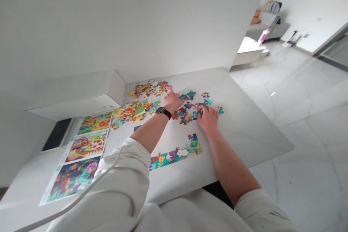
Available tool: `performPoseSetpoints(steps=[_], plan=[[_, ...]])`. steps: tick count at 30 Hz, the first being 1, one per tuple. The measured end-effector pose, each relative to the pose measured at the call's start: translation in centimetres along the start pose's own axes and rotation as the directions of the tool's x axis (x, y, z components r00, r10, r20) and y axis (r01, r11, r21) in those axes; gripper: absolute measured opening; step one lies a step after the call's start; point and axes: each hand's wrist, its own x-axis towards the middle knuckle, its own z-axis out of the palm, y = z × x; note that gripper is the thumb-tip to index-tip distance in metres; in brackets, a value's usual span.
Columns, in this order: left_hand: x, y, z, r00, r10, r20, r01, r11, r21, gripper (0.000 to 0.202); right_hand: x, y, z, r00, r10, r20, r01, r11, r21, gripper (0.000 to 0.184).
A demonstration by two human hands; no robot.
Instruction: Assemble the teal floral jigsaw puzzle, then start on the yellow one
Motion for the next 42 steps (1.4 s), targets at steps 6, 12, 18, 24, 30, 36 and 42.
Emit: performPoseSetpoints(steps=[6,12,18,24,30,36,42], plan=[[1.4,0.3,-0.5,0.999,-0.047,0.027,0.049,0.993,-0.103,0.046,-0.1,0.0,0.1,1.000,-0.009,-0.026,0.009,1.000,0.024,0.047],[1.4,-0.4,-1.9,0.999,0.001,-0.038,-0.014,0.932,-0.363,0.024,-0.1,-0.1,0.0,1.000,-0.004,-0.012,0.004,1.000,0.013,0.049],[0.5,-1.3,-3.4,0.994,-0.102,-0.049,0.048,0.774,-0.632,0.024,0.0,0.1,0.3,1.000,0.004,-0.019,-0.004,1.000,0.013,0.049],[-2.2,-2.3,-5.3,0.998,-0.067,0.013,0.052,0.615,-0.787,0.024,0.2,0.2,0.0,1.000,0.005,0.004,-0.005,1.000,0.000,0.048],[-6.9,-4.9,-7.7,1.000,-0.015,0.020,0.025,0.632,-0.775,0.031,0.4,0.3,-0.1,1.000,-0.004,-0.013,0.004,1.000,-0.002,0.048],[-12.2,-8.4,-9.0,0.999,-0.034,-0.021,0.010,0.723,-0.690,0.029,0.5,0.9,0.2,0.998,-0.030,-0.053,0.031,0.999,0.021,0.047],[-17.3,-10.6,-8.5,0.996,-0.090,-0.008,0.051,0.629,-0.776,0.028,0.3,0.4,-1.6,0.963,-0.170,-0.210,0.201,0.970,0.139,0.043]])
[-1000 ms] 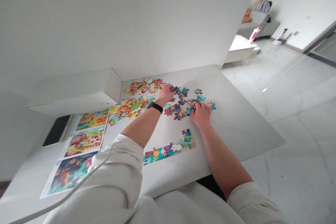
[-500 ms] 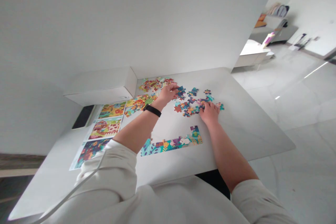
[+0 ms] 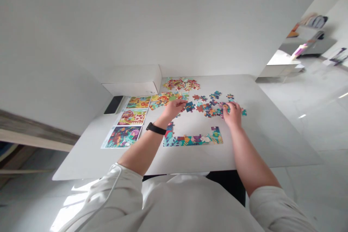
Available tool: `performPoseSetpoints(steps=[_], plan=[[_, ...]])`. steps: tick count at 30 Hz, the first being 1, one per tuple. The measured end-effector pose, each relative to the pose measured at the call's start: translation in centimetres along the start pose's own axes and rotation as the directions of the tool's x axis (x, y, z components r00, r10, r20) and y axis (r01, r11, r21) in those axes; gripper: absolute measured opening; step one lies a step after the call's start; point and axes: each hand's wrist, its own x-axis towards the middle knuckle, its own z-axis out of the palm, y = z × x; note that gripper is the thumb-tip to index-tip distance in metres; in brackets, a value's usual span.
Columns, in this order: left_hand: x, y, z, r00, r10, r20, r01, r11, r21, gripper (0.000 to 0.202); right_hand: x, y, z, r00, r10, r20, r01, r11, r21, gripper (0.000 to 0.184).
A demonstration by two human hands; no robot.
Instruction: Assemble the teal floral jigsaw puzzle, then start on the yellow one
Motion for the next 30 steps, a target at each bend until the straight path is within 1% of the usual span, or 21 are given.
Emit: performPoseSetpoints(steps=[2,3,5,7,9,10,11,13,14,16,18,20,22,24,27,30], plan=[[-1.0,-0.8,0.1,1.000,0.009,-0.017,-0.010,0.997,-0.073,0.029,0.1,-1.2,-0.6,0.997,-0.073,0.017,0.070,0.990,0.120,0.043],[-1.3,-1.2,0.2,1.000,0.010,-0.021,-0.012,0.994,-0.109,0.031,0.2,-1.9,-0.8,0.993,-0.100,0.061,0.087,0.977,0.194,0.043],[-1.6,-2.1,0.8,0.999,0.006,-0.035,-0.012,0.985,-0.172,0.035,0.1,-3.8,-0.8,0.967,-0.151,0.206,0.074,0.938,0.340,0.043],[-1.6,-2.9,1.4,0.999,-0.002,-0.044,-0.008,0.976,-0.219,0.038,-0.3,-6.0,-0.4,0.900,-0.203,0.386,0.025,0.907,0.421,0.042],[-1.6,-3.6,2.0,0.999,-0.006,-0.045,-0.005,0.969,-0.246,0.040,-0.7,-8.1,0.3,0.809,-0.247,0.533,-0.008,0.903,0.430,0.040],[-1.7,-3.9,2.3,0.999,-0.005,-0.041,-0.006,0.968,-0.252,0.040,-1.0,-9.1,0.7,0.767,-0.255,0.588,-0.025,0.905,0.425,0.041],[-1.8,-4.2,2.5,1.000,-0.001,-0.031,-0.007,0.967,-0.254,0.041,-1.2,-10.0,1.1,0.726,-0.268,0.633,-0.045,0.900,0.434,0.042],[-2.1,-4.7,2.8,1.000,0.013,0.002,-0.012,0.970,-0.242,0.043,-1.4,-11.2,1.8,0.666,-0.290,0.687,-0.096,0.880,0.465,0.038],[-2.3,-4.9,2.9,1.000,0.022,0.022,-0.017,0.974,-0.224,0.043,-1.4,-11.5,2.1,0.643,-0.304,0.703,-0.116,0.869,0.482,0.037],[-2.8,-5.1,3.1,0.998,0.040,0.043,-0.032,0.986,-0.161,0.040,-1.3,-11.3,2.5,0.617,-0.325,0.717,-0.125,0.859,0.497,0.038],[-3.1,-5.2,3.2,0.998,0.048,0.032,-0.045,0.995,-0.087,0.036,-1.1,-10.3,2.6,0.618,-0.328,0.715,-0.096,0.870,0.483,0.036],[-3.3,-5.2,3.3,0.999,0.046,0.017,-0.046,0.999,-0.027,0.032,-0.9,-8.7,2.4,0.637,-0.298,0.711,-0.067,0.897,0.436,0.029],[-3.4,-5.0,3.2,0.999,0.042,0.017,-0.042,0.999,0.023,0.031,-0.7,-6.9,2.1,0.675,-0.234,0.700,-0.055,0.930,0.364,0.020],[-3.4,-4.8,3.1,0.999,0.045,0.020,-0.047,0.996,0.079,0.031,-0.5,-5.4,1.8,0.728,-0.176,0.663,-0.022,0.960,0.279,0.015],[-3.5,-4.6,3.1,0.998,0.048,0.029,-0.052,0.986,0.157,0.029,0.1,-4.0,1.7,0.802,-0.156,0.577,0.074,0.984,0.163,0.016],[-3.5,-4.5,3.2,0.998,0.042,0.043,-0.051,0.976,0.212,0.029,0.6,-3.4,2.1,0.854,-0.154,0.496,0.125,0.988,0.091,0.020]])
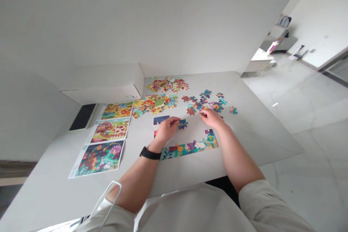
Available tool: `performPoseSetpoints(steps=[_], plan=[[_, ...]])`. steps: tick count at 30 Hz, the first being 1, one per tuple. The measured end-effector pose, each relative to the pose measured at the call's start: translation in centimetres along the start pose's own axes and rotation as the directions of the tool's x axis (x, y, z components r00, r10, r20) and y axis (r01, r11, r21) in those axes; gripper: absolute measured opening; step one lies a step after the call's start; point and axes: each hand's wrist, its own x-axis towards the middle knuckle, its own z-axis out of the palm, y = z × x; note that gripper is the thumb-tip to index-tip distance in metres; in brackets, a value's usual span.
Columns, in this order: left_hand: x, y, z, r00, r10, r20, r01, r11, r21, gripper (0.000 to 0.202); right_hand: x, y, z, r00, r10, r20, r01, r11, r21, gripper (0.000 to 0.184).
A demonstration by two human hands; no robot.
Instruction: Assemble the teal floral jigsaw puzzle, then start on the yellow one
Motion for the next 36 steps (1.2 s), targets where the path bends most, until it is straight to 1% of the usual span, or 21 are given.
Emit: performPoseSetpoints(steps=[6,8,10,11,13,15,17,20,22,23,24,25,27,29,30,33,36], plan=[[0.0,-0.2,0.3,0.998,0.021,0.063,-0.024,0.999,0.044,0.031,1.0,0.9,1.0,0.990,-0.028,-0.135,0.020,0.998,-0.061,0.018],[0.0,-0.3,0.4,0.996,0.018,0.082,-0.023,0.998,0.053,0.032,1.4,1.2,1.1,0.985,-0.029,-0.171,0.019,0.998,-0.061,0.019],[0.0,-0.5,0.5,0.995,0.042,0.086,-0.048,0.996,0.069,0.037,1.8,1.4,1.2,0.980,-0.025,-0.198,0.017,0.999,-0.042,0.020],[-0.1,-0.5,0.6,0.994,0.075,0.082,-0.082,0.993,0.086,0.042,1.9,1.4,1.2,0.978,-0.019,-0.206,0.015,1.000,-0.021,0.021],[-0.3,-0.6,0.7,0.982,0.179,0.056,-0.185,0.970,0.155,0.052,2.0,1.5,1.1,0.974,0.001,-0.228,0.009,0.999,0.041,0.021],[-0.5,-0.7,0.7,0.956,0.291,0.030,-0.288,0.921,0.261,0.052,1.8,1.7,0.8,0.959,0.039,-0.282,-0.008,0.994,0.111,0.022],[-0.8,-0.8,0.7,0.931,0.364,0.040,-0.354,0.866,0.352,0.040,1.6,1.9,0.4,0.920,0.100,-0.380,-0.037,0.985,0.171,0.024],[-1.1,-0.7,0.7,0.910,0.394,0.128,-0.411,0.817,0.405,0.027,1.2,2.7,-0.3,0.821,0.239,-0.519,-0.105,0.956,0.275,0.029],[-1.2,-0.6,0.7,0.903,0.388,0.184,-0.429,0.803,0.414,0.024,1.3,3.3,-0.8,0.764,0.343,-0.546,-0.149,0.918,0.368,0.035],[-1.2,-0.5,0.6,0.900,0.382,0.208,-0.435,0.797,0.418,0.023,1.5,3.6,-1.2,0.748,0.384,-0.541,-0.170,0.899,0.403,0.037],[-1.3,-0.3,0.6,0.898,0.377,0.228,-0.440,0.792,0.423,0.024,1.8,3.8,-1.6,0.742,0.412,-0.528,-0.191,0.886,0.422,0.039],[-1.4,-0.1,0.6,0.894,0.375,0.245,-0.446,0.785,0.429,0.026,2.3,3.9,-2.0,0.749,0.425,-0.508,-0.213,0.881,0.423,0.039],[-1.7,0.2,0.8,0.886,0.378,0.270,-0.463,0.766,0.447,0.029,3.7,3.9,-3.0,0.792,0.415,-0.447,-0.264,0.894,0.362,0.036],[-2.0,0.5,1.2,0.869,0.395,0.298,-0.493,0.742,0.453,0.033,5.6,3.4,-4.0,0.845,0.389,-0.367,-0.317,0.917,0.242,0.031],[-2.2,0.6,1.5,0.858,0.408,0.312,-0.512,0.733,0.448,0.036,6.7,3.1,-4.4,0.858,0.387,-0.338,-0.347,0.922,0.174,0.029],[-2.6,0.6,2.7,0.827,0.444,0.346,-0.559,0.717,0.416,0.045,10.2,1.9,-5.0,0.875,0.404,-0.267,-0.422,0.907,-0.010,0.028],[-2.9,0.3,3.5,0.813,0.455,0.364,-0.577,0.715,0.394,0.052,12.8,0.8,-4.4,0.870,0.447,-0.205,-0.478,0.868,-0.135,0.030]])
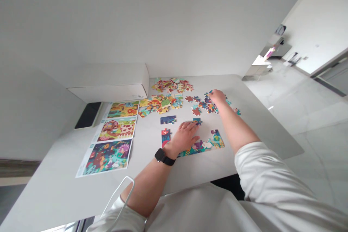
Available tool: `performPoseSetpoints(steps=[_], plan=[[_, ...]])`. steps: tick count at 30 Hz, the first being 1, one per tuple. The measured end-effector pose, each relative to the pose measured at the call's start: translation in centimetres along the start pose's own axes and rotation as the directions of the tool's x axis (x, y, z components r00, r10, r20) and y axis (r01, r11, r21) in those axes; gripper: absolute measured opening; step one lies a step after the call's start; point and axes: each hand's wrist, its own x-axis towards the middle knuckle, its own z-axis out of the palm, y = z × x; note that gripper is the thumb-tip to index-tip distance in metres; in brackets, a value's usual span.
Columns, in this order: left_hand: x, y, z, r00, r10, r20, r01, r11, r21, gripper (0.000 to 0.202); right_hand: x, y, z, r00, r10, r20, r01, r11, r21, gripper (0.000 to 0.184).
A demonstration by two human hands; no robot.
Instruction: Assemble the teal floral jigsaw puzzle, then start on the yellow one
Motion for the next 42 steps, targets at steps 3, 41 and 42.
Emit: performPoseSetpoints(steps=[3,41,42], plan=[[-0.1,0.1,-0.4,1.000,0.016,-0.012,-0.017,1.000,-0.007,0.048,0.9,-1.2,1.0,0.999,0.049,0.013,-0.048,0.998,-0.034,0.036],[0.1,-2.2,-1.7,0.994,-0.062,-0.094,0.053,0.993,-0.105,0.037,-14.8,2.3,3.4,0.708,-0.694,0.131,0.609,0.694,0.385,0.035],[0.1,-2.2,-1.7,0.993,-0.072,-0.094,0.062,0.993,-0.100,0.037,-14.8,2.3,3.5,0.708,-0.694,0.130,0.608,0.693,0.387,0.035]])
